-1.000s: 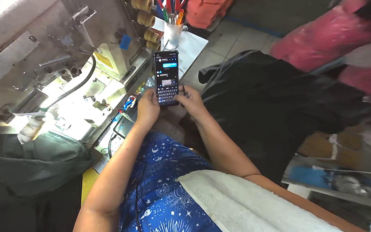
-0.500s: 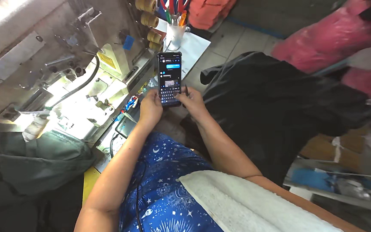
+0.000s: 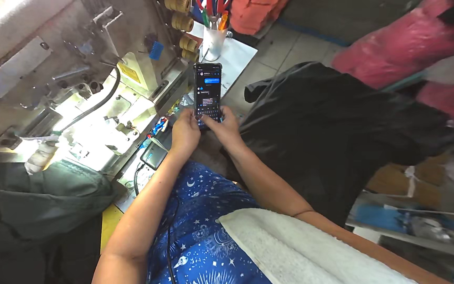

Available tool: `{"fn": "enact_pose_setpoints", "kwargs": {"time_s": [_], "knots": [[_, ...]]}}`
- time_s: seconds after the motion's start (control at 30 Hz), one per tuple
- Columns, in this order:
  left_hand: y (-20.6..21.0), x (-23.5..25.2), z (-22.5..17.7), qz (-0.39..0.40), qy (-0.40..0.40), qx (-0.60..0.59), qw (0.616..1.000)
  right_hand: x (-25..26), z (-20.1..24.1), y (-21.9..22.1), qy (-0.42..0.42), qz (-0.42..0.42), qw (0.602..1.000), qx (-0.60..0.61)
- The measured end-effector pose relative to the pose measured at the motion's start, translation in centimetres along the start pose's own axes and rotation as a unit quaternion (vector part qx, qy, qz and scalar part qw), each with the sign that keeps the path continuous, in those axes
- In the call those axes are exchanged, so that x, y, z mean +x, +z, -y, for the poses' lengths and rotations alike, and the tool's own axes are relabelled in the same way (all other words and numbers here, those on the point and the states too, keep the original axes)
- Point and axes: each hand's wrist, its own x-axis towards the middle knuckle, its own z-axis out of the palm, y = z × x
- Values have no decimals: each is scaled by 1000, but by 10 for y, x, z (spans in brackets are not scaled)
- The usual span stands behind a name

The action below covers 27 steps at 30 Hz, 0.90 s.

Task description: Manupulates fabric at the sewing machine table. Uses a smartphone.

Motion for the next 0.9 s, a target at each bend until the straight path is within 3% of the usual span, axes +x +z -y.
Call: {"fn": "enact_pose_setpoints", "kwargs": {"time_s": [0.23, 0.57, 0.9], "knots": [[-8, 1, 5, 4, 0, -22, 1000, 9, -4, -24, -27, 77, 992, 95], [-2, -1, 6, 6, 1, -37, 999, 11, -9, -22, -35, 15, 996, 76], [0, 1, 6, 11, -9, -41, 999, 6, -6, -20, -14, 49, 993, 102]]}}
